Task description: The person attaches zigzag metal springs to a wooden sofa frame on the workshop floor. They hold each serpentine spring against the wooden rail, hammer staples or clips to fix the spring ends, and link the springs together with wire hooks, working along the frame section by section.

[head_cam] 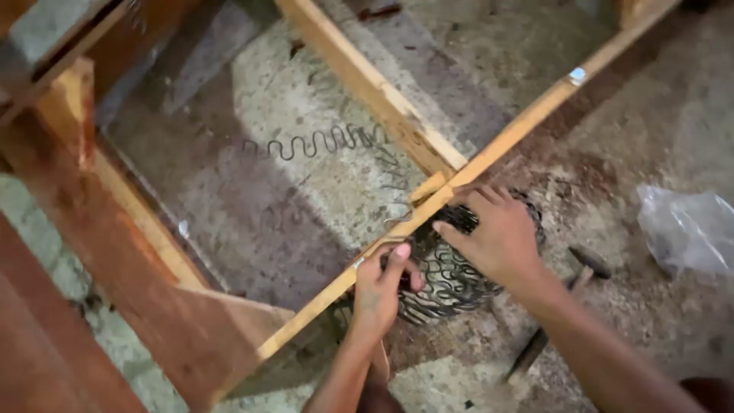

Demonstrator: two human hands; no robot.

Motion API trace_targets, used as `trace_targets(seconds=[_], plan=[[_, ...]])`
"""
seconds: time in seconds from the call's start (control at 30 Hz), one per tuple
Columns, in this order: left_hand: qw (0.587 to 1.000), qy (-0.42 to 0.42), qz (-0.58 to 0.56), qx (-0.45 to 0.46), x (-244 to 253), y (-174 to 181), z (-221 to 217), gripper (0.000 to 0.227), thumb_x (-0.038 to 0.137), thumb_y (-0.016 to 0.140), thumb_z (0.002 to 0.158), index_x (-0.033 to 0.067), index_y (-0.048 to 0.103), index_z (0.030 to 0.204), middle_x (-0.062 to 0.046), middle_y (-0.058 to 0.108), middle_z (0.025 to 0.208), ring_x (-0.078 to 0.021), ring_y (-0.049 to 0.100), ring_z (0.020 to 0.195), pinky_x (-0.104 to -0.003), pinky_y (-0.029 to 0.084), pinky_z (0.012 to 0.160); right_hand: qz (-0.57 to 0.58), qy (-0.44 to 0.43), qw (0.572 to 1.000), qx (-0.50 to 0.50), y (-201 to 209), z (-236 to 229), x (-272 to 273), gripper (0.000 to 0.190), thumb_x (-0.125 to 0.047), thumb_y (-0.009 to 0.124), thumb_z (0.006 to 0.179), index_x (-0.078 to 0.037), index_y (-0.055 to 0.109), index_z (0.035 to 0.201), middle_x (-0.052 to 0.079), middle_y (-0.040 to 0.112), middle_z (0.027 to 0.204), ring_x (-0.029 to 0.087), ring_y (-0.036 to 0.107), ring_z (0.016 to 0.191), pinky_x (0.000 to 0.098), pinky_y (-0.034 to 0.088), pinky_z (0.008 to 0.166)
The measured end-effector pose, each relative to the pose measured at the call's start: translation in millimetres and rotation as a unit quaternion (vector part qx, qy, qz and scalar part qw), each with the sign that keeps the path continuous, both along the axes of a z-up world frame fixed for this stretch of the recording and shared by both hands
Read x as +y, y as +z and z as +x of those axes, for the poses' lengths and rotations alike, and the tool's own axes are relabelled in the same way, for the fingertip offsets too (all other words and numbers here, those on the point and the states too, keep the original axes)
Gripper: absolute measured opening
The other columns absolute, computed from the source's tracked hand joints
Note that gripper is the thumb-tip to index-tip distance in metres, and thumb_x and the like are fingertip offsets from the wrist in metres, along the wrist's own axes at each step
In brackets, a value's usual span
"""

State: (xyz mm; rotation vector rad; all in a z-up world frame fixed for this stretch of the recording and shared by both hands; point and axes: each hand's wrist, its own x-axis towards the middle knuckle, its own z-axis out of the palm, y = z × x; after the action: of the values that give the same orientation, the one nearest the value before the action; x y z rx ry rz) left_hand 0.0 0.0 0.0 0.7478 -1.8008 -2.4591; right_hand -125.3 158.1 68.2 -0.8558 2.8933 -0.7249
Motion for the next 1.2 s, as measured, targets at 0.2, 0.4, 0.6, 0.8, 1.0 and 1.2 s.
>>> trace_targets(seconds=[0.2,0.4,0.6,0.8,1.0,1.2], plan=[[0.999,0.032,0.004,0.024,6.4,1.6,-10.6,0.026,0.027,0.058,0.106,0.0018,0.064,0.102,-0.001,0.06,0.065,-0.0089,0.057,0.06,-0.027,0.046,0.057,-0.156,-0.02,0.986,-0.054,0.5,-16.0,-32.8,0.026,-0.023,0.074,0.091,-0.005,0.072,0.111,0.015,0.071,0.112,0.034,0.066,0.108,0.0445,0.053,0.092],[0.997,0.007,0.026,-0.069,32.0,14.2,-7.3,0.02,0.02,0.057,0.104,0.0036,0.069,0.105,-0.008,0.064,0.07,-0.0157,0.057,0.055,-0.033,0.041,0.05,-0.056,0.162,0.985,0.022,20.4,-11.1,-114.1,0.042,-0.022,0.071,0.088,0.002,0.064,0.123,0.023,0.065,0.128,0.041,0.057,0.123,0.0485,0.046,0.103],[0.968,-0.04,-0.245,-0.031,45.7,54.6,4.1,0.02,0.016,0.057,0.099,0.0026,0.071,0.096,-0.016,0.074,0.079,-0.0336,0.073,0.07,-0.045,0.056,0.066,0.315,0.241,0.895,0.203,-16.6,-27.4,-138.9,0.052,-0.02,0.054,0.084,0.012,0.056,0.125,0.033,0.059,0.131,0.042,0.056,0.126,0.0473,0.045,0.104],[0.969,-0.061,-0.225,-0.088,46.4,65.6,1.7,0.03,0.028,0.054,0.105,0.0063,0.073,0.095,-0.009,0.073,0.07,-0.0318,0.073,0.067,-0.045,0.055,0.066,0.273,0.016,0.96,-0.062,-41.7,-56.1,-118.7,0.046,-0.014,0.051,0.093,0.013,0.052,0.13,0.032,0.069,0.114,0.044,0.071,0.103,0.0492,0.058,0.086],[0.979,-0.032,-0.193,-0.06,29.8,53.1,9.8,0.032,0.035,0.057,0.101,0.0068,0.071,0.096,-0.012,0.074,0.074,-0.0314,0.074,0.073,-0.047,0.056,0.072,0.242,0.061,0.968,-0.005,-64.5,-62.6,-103.6,0.028,-0.008,0.049,0.094,0.008,0.06,0.114,0.032,0.072,0.103,0.046,0.073,0.095,0.0523,0.058,0.083],[0.955,-0.05,-0.293,-0.011,-8.1,41.8,10.5,0.04,0.041,0.066,0.091,0.0044,0.072,0.107,-0.022,0.067,0.097,-0.0374,0.067,0.087,-0.047,0.052,0.079,0.23,0.034,0.972,-0.021,-54.8,-49.4,-111.6,0.028,-0.01,0.043,0.1,0.009,0.061,0.11,0.032,0.071,0.096,0.048,0.073,0.091,0.0534,0.059,0.08]])
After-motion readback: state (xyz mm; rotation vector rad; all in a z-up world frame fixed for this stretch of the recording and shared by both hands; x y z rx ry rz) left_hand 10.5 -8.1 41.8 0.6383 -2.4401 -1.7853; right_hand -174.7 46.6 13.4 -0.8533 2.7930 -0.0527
